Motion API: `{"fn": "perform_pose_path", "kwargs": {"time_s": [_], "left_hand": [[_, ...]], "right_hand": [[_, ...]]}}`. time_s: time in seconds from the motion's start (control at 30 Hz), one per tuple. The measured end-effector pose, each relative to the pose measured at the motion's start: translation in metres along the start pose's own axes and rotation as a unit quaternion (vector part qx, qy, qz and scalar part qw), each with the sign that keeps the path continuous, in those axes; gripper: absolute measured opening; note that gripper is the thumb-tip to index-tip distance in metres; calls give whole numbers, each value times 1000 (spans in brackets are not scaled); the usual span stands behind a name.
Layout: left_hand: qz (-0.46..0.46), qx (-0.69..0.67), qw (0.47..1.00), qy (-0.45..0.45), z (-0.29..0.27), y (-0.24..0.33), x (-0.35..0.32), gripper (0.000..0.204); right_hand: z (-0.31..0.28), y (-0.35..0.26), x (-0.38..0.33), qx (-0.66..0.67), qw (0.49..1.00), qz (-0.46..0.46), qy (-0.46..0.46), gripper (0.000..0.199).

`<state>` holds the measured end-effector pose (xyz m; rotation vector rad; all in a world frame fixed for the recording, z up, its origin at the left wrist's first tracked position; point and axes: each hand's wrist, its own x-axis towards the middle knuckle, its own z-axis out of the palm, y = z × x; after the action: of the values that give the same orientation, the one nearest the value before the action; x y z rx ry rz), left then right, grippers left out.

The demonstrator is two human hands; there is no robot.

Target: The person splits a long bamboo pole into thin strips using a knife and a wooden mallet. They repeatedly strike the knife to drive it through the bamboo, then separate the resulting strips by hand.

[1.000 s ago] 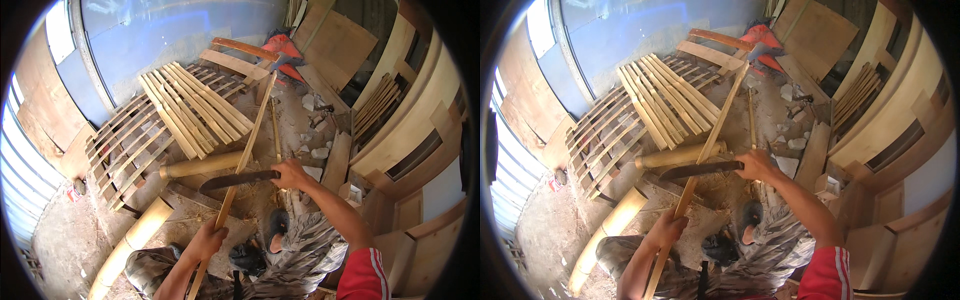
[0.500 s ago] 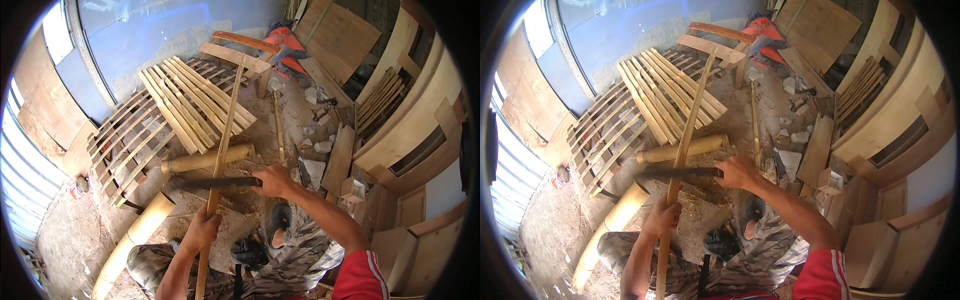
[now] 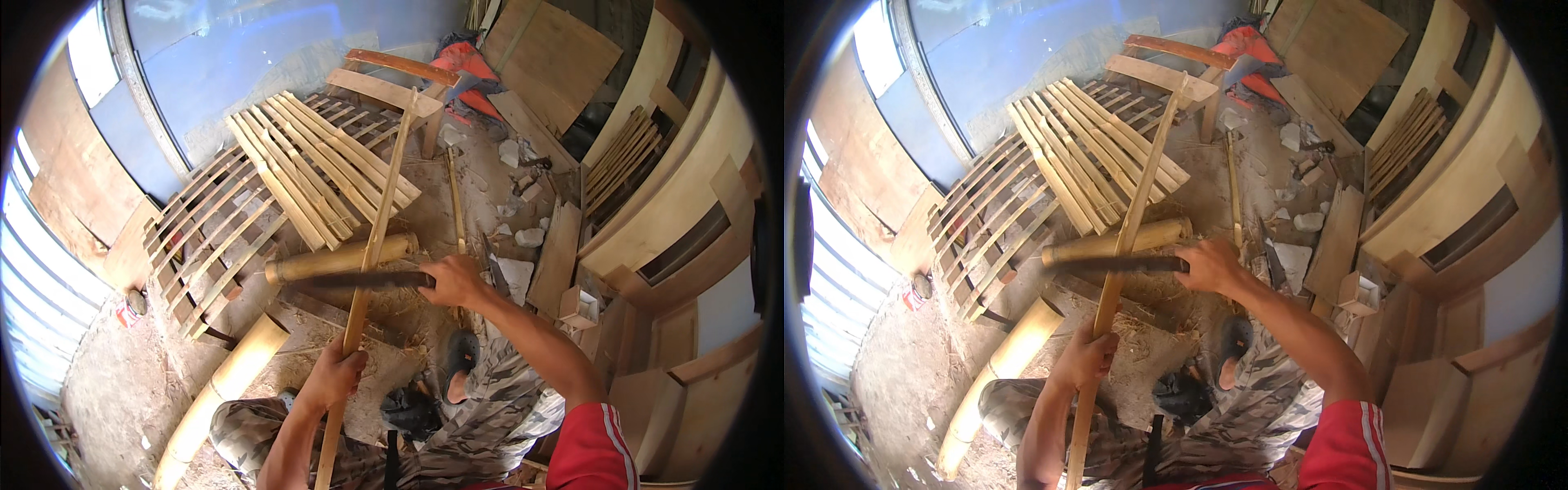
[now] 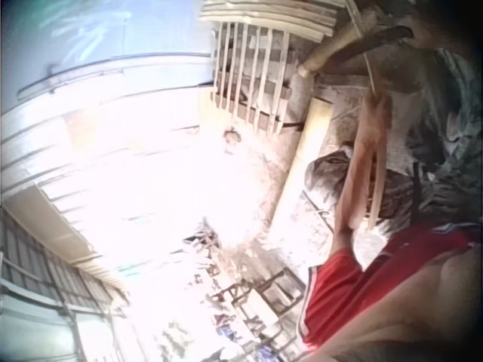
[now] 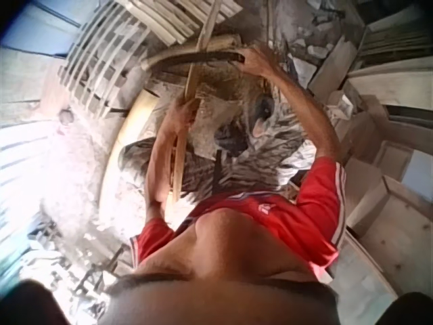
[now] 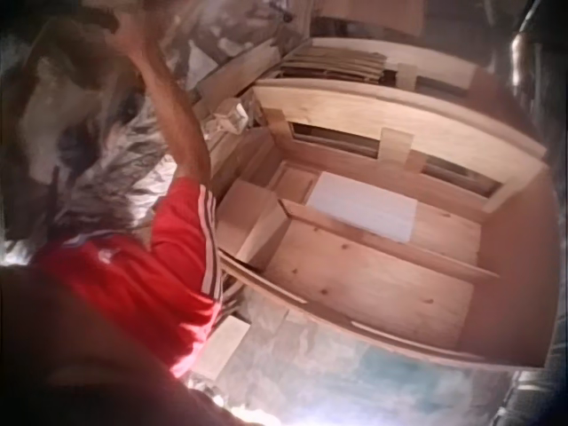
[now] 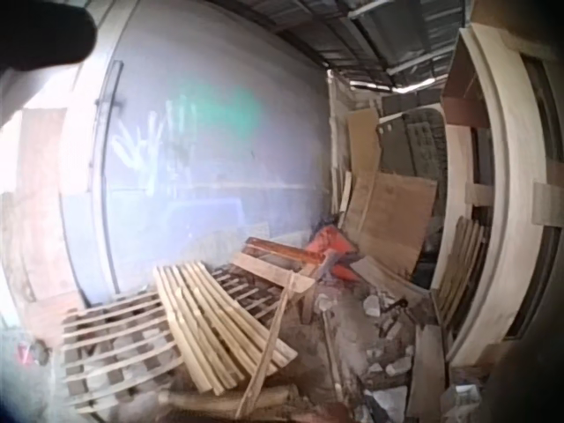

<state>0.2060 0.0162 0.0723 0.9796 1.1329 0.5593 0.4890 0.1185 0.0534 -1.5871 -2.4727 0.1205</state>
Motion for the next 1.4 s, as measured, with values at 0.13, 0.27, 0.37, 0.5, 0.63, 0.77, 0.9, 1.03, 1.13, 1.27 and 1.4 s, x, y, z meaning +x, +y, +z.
{"fn": "perform_pose_path", "kwargs": {"time_s": [0.13, 0.27, 0.37, 0.5, 0.63, 0.77, 0.9, 1.03, 1.13, 1.27, 1.4], "left_hand": [[-1, 16, 1000, -25, 4, 5, -3, 51], [-24, -9, 999, -27, 0, -3, -3, 49], [-36, -3, 998, -59, 0, -6, -5, 47], [-46, -4, 996, -78, 0, -8, -6, 42], [-27, 44, 996, -70, 7, -6, -4, 38], [-24, 39, 997, -61, 7, -9, -5, 35], [-3, 26, 998, -58, 7, -1, -7, 39], [-6, 0, 999, -52, 4, -1, 1, 50], [-6, -48, 998, -37, 0, 5, -1, 54], [7, -55, 997, -47, 1, 8, -4, 54], [-6, -4, 999, -36, -1, 4, -4, 53]], "right_hand": [[4, 42, 13, 64, 985, 131, 94, 36], [3, 28, 6, 23, 996, 71, 40, 37], [-2, 71, 7, 34, 983, 166, 73, 35], [-11, 57, 6, 34, 994, 98, 32, 33], [-15, 57, 1, 41, 994, 96, -9, 36], [-14, 54, 2, 104, 984, 139, 29, 29], [-11, 25, -12, 38, 997, -62, 18, 25], [-8, 18, -11, 46, 999, -2, 19, 27], [4, -9, -14, 65, 998, -3, 12, 28], [0, 5, -7, 73, 995, 37, 56, 26], [-11, 4, -2, 39, 998, 46, 33, 29]]}}
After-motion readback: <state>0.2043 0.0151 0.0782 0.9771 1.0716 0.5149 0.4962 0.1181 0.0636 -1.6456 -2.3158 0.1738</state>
